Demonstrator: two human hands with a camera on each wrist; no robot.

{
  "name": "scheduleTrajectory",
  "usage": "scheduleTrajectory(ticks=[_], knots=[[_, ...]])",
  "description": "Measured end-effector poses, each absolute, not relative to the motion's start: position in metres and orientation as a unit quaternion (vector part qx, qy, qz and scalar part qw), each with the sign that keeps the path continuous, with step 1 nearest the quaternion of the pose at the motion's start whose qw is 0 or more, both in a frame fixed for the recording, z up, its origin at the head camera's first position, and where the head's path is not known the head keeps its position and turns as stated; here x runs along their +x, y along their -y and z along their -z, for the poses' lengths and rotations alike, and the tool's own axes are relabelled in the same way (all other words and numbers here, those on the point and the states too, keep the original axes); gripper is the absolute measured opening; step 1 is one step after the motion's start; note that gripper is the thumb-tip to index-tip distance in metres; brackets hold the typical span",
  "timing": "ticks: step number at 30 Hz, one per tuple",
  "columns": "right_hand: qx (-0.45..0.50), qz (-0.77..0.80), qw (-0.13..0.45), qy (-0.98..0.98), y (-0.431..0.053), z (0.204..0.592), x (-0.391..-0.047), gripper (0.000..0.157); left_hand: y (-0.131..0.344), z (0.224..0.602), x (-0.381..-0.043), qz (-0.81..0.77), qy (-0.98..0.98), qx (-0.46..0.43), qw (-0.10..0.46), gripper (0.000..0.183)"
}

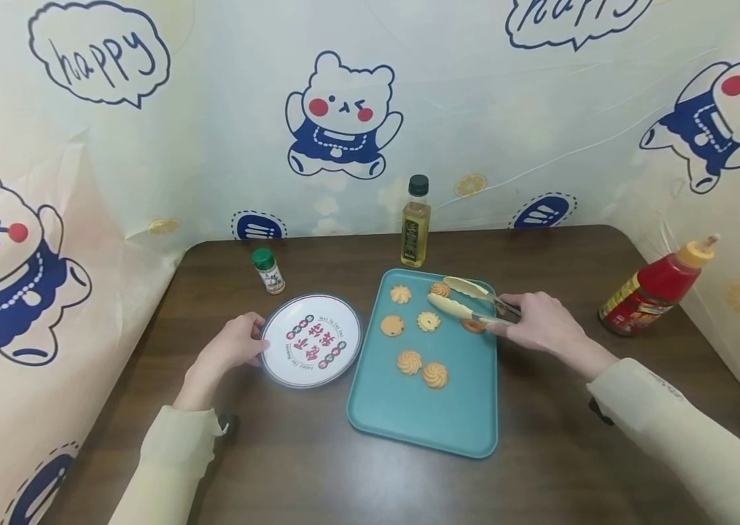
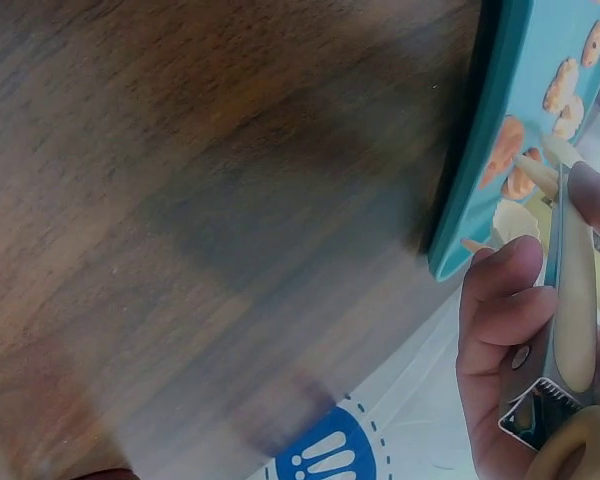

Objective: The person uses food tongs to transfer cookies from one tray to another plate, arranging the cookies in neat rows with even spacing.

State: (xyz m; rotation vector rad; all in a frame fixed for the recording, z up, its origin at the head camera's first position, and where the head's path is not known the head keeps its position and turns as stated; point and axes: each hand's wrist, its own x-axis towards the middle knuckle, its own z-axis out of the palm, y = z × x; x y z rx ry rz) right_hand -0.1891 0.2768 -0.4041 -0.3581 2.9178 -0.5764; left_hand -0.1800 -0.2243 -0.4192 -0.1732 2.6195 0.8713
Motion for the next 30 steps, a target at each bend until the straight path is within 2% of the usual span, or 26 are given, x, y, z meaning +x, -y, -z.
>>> scheduleTrajectory(ticks=[11,30], knots=[[-0.113,0.203,0.085,-0.969,-0.275,0.409,-0.191,0.076,0.223,0.419,-0.181,-0.335,-0.916,-0.06,0.211,0.054],[-0.123,0.212,0.062,-0.968,-0.267,0.4,-0.192,0.074,0.233,0.418,-0.18,-0.382,-0.902,-0.05,0.196,0.055]])
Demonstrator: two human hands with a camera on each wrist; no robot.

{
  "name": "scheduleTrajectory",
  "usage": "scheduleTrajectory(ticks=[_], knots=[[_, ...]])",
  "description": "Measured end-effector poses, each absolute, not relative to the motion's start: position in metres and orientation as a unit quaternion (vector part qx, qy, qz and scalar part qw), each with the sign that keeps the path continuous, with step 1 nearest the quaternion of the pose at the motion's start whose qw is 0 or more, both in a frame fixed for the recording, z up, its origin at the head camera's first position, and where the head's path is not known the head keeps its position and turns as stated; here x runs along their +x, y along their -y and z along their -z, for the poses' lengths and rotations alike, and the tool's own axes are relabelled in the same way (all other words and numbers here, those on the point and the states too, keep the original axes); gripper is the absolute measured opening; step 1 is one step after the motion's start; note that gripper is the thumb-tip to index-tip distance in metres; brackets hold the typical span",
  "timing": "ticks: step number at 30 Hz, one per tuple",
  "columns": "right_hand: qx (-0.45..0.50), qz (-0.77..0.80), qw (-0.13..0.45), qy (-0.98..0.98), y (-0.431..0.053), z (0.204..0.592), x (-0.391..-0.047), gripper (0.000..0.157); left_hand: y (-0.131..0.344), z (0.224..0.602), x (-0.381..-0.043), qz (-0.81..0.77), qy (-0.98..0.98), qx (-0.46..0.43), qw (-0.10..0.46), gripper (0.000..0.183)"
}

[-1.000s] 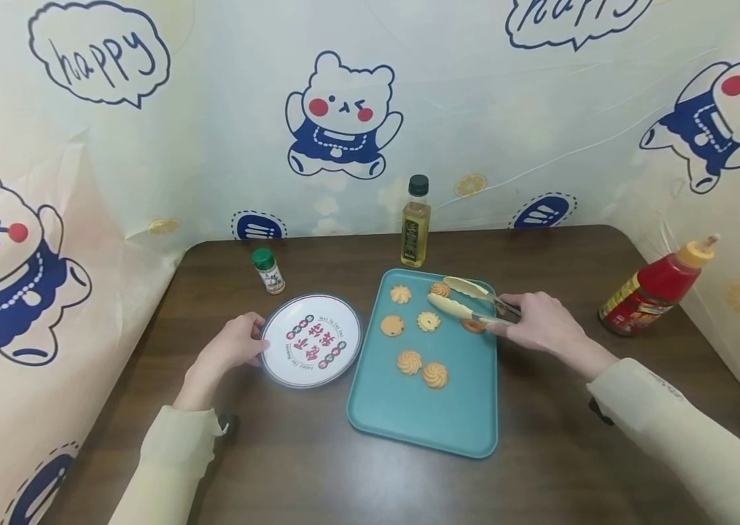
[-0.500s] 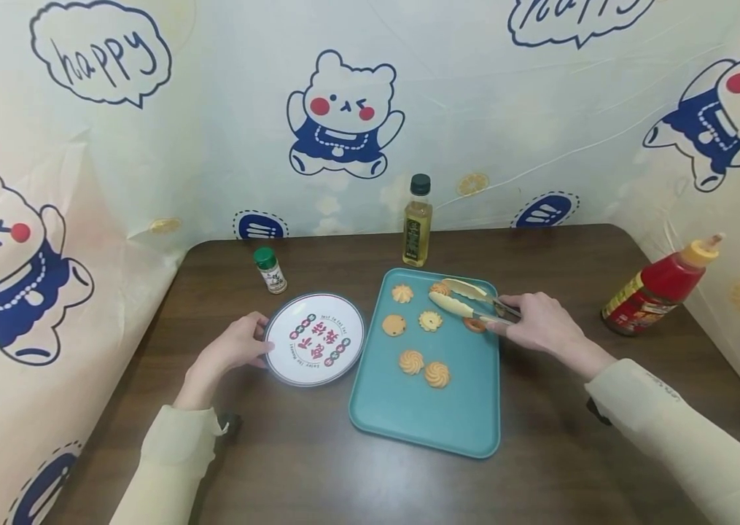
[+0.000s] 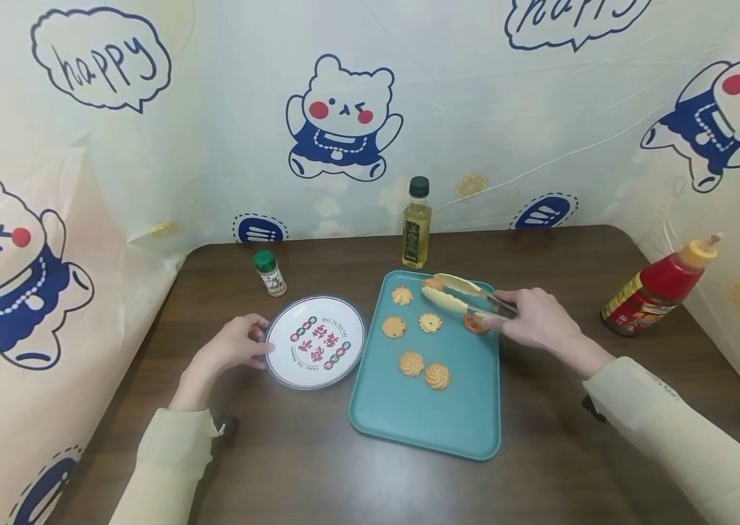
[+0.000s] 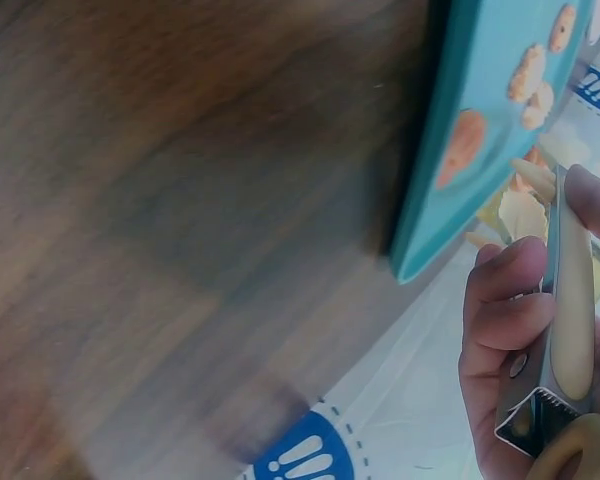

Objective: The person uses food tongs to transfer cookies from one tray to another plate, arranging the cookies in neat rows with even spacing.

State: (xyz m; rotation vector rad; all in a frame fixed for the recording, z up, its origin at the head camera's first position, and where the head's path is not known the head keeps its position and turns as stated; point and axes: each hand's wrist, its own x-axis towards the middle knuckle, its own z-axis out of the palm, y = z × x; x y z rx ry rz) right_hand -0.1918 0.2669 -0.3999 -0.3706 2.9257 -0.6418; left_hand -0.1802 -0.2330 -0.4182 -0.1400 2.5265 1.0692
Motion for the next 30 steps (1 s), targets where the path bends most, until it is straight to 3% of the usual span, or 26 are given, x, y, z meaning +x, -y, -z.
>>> scheduleTrajectory(ticks=[30], knots=[[-0.211,0.215,0.044,-0.953,-0.172,0.389,-0.207,0.062,0.237,0.421,-0.184,-0.385,-0.901,-0.053,0.195,0.052]])
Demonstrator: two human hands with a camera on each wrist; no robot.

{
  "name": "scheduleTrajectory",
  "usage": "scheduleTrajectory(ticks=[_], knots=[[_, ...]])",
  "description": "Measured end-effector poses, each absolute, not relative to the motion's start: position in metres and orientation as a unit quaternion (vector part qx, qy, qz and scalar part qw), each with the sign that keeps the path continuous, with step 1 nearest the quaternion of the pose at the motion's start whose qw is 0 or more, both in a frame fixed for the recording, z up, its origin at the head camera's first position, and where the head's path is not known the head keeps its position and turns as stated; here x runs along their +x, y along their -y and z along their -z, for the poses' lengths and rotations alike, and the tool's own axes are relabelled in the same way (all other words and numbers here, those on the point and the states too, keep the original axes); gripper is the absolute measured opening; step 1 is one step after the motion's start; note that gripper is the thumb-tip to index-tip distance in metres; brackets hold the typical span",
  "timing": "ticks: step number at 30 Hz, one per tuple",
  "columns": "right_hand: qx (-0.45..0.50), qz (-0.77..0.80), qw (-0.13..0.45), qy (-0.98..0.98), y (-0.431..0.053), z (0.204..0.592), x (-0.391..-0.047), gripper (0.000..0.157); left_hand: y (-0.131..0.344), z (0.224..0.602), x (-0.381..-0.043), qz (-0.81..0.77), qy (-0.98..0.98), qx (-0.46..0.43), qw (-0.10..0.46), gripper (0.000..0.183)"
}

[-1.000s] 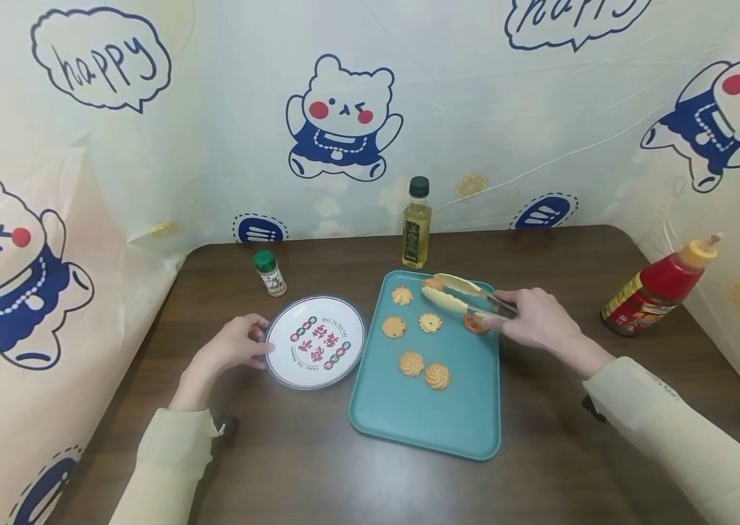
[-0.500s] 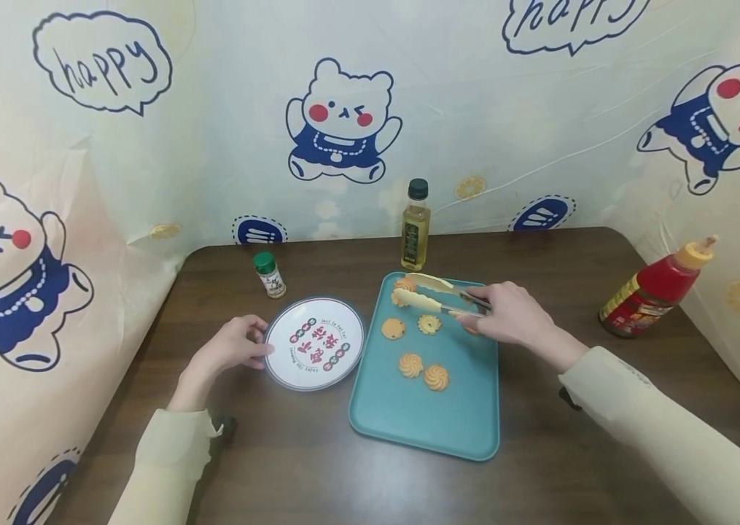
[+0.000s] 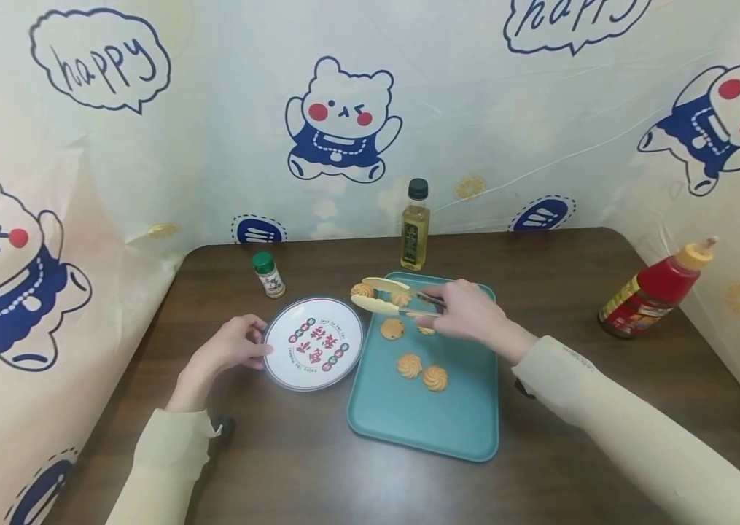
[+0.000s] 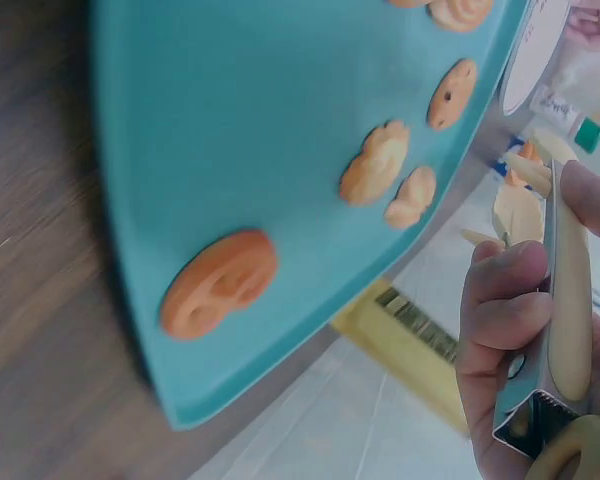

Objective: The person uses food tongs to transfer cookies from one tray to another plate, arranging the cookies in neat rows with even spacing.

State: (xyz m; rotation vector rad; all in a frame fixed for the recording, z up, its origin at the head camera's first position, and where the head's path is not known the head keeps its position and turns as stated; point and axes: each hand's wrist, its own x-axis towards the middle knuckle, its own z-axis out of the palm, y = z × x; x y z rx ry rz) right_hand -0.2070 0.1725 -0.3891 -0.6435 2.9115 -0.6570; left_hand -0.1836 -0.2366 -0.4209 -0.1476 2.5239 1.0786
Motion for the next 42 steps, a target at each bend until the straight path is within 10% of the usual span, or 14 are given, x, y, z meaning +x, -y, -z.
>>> scheduleTrajectory(ticks=[42], knots=[[-0.253,0.184,0.092,-0.945,-0.075,0.41,-0.217,0.064,0.236,0.423,-0.184,-0.371,-0.908,-0.049,0.19,0.05]])
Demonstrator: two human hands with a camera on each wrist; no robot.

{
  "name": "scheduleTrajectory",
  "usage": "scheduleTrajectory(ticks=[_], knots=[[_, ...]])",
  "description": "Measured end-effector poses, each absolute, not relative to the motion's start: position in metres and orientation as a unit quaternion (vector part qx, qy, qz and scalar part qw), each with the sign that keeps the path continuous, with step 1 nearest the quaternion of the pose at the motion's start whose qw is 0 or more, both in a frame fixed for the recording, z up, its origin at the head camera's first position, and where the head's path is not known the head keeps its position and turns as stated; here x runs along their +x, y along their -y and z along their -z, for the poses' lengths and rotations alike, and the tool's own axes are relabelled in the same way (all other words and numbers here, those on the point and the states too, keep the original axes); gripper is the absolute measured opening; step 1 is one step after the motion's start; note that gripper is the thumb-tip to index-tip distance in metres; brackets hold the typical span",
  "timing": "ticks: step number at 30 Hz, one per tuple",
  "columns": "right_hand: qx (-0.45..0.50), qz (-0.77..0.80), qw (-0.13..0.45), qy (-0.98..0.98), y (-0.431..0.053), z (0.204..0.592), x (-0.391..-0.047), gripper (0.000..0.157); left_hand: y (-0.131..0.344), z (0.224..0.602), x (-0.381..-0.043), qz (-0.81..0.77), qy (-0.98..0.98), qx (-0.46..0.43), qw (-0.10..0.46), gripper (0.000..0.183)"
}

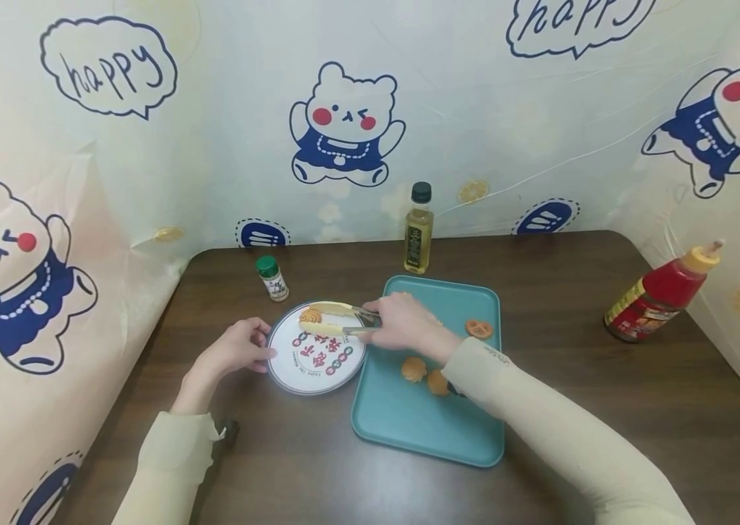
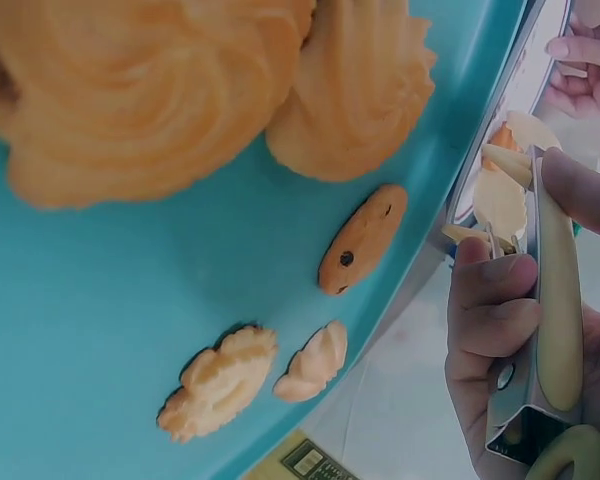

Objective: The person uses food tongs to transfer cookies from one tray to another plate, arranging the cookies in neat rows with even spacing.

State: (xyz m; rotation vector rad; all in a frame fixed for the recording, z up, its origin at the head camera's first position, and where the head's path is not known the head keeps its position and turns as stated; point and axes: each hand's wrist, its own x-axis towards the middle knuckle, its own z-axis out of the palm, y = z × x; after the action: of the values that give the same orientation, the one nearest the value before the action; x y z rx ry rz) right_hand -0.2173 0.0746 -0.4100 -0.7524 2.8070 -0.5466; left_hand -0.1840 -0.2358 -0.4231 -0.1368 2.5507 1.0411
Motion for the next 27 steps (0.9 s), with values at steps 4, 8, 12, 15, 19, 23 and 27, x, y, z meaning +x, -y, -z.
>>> scheduleTrajectory(ticks=[4,8,12,15,19,23,27], knots=[[-0.254,0.176,0.089,-0.947,-0.0729,0.4123,-0.2181,0.064,0.2363,0.4234,-0.185,-0.37,-0.908,-0.048,0.191,0.051],[-0.253,0.178,0.088,-0.947,-0.0719,0.4128,-0.2183,0.064,0.2364,0.4232,-0.1858,-0.375,-0.905,-0.049,0.193,0.05],[-0.252,0.178,0.089,-0.947,-0.0717,0.4132,-0.2182,0.063,0.2367,0.4236,-0.1868,-0.38,-0.903,-0.051,0.195,0.049],[-0.253,0.176,0.088,-0.947,-0.0719,0.4141,-0.2181,0.064,0.2373,0.4239,-0.187,-0.382,-0.902,-0.049,0.195,0.048],[-0.255,0.177,0.086,-0.947,-0.0721,0.4155,-0.2179,0.065,0.2383,0.4244,-0.1867,-0.383,-0.901,-0.049,0.197,0.048],[-0.256,0.181,0.085,-0.946,-0.073,0.416,-0.2177,0.066,0.2391,0.4253,-0.1867,-0.387,-0.899,-0.049,0.198,0.047],[-0.252,0.187,0.081,-0.946,-0.0762,0.415,-0.217,0.067,0.2396,0.4256,-0.187,-0.393,-0.897,-0.045,0.197,0.047]])
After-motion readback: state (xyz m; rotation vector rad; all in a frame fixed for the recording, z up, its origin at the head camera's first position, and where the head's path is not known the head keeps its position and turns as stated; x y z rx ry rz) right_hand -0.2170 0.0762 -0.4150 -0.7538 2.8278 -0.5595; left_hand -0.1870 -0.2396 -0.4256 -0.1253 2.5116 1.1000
